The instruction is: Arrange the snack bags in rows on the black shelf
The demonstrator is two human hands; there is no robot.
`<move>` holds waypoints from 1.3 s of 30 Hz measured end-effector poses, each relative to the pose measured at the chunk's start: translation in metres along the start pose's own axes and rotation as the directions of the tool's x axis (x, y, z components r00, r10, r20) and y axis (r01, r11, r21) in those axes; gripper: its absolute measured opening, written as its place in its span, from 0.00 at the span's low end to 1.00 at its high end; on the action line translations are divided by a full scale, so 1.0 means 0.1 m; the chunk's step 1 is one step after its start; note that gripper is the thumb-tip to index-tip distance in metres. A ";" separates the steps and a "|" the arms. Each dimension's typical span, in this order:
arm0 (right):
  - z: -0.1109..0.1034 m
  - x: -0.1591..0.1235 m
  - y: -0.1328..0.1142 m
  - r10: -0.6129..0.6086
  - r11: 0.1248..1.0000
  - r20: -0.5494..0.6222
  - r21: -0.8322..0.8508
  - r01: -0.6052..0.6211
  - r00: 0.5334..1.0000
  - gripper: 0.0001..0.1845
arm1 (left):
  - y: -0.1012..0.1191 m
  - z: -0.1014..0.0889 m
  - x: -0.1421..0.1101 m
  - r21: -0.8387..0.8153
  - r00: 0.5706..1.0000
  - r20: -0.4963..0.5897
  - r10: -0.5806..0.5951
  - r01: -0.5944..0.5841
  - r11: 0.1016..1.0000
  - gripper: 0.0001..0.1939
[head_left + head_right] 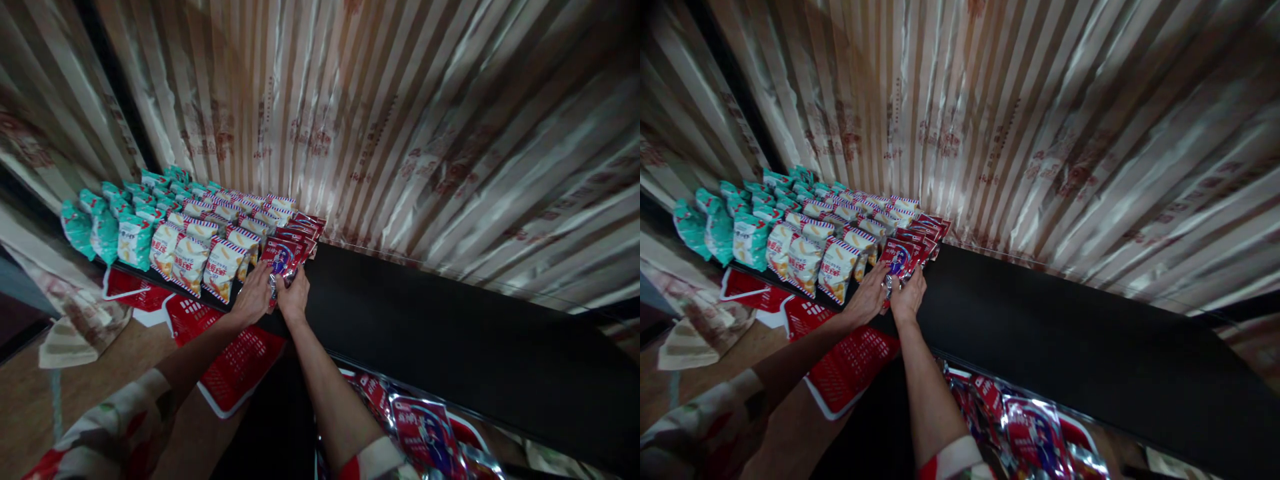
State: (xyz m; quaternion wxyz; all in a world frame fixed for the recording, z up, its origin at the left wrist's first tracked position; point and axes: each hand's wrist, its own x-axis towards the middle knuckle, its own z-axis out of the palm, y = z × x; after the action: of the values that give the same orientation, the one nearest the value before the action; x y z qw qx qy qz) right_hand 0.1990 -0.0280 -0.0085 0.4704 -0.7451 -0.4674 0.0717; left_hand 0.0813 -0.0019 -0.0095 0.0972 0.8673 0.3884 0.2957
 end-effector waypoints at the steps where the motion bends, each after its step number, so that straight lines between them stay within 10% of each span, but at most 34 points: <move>1: 0.00 0.01 0.01 -0.003 1.000 -0.002 -0.005 0.003 1.000 0.34 | 0.00 0.01 0.01 0.000 1.000 -0.002 0.003 -0.003 1.000 0.24; 34: -0.16 0.12 0.10 -0.046 0.998 0.045 -0.028 0.048 0.998 0.33 | 0.15 0.08 0.31 0.104 0.996 -0.018 -0.087 0.088 0.991 0.25; 39: -0.36 0.36 -0.04 -0.231 0.947 0.114 -0.204 0.250 0.966 0.28 | 0.17 0.10 0.32 0.181 0.999 -0.023 -0.047 0.050 0.982 0.24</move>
State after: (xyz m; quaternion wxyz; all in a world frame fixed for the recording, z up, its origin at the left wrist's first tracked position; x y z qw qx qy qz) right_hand 0.2359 -0.0232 0.0267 0.3705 -0.7252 -0.5804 -0.0044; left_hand 0.1139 0.0110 0.0035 0.0213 0.8600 0.4357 0.2647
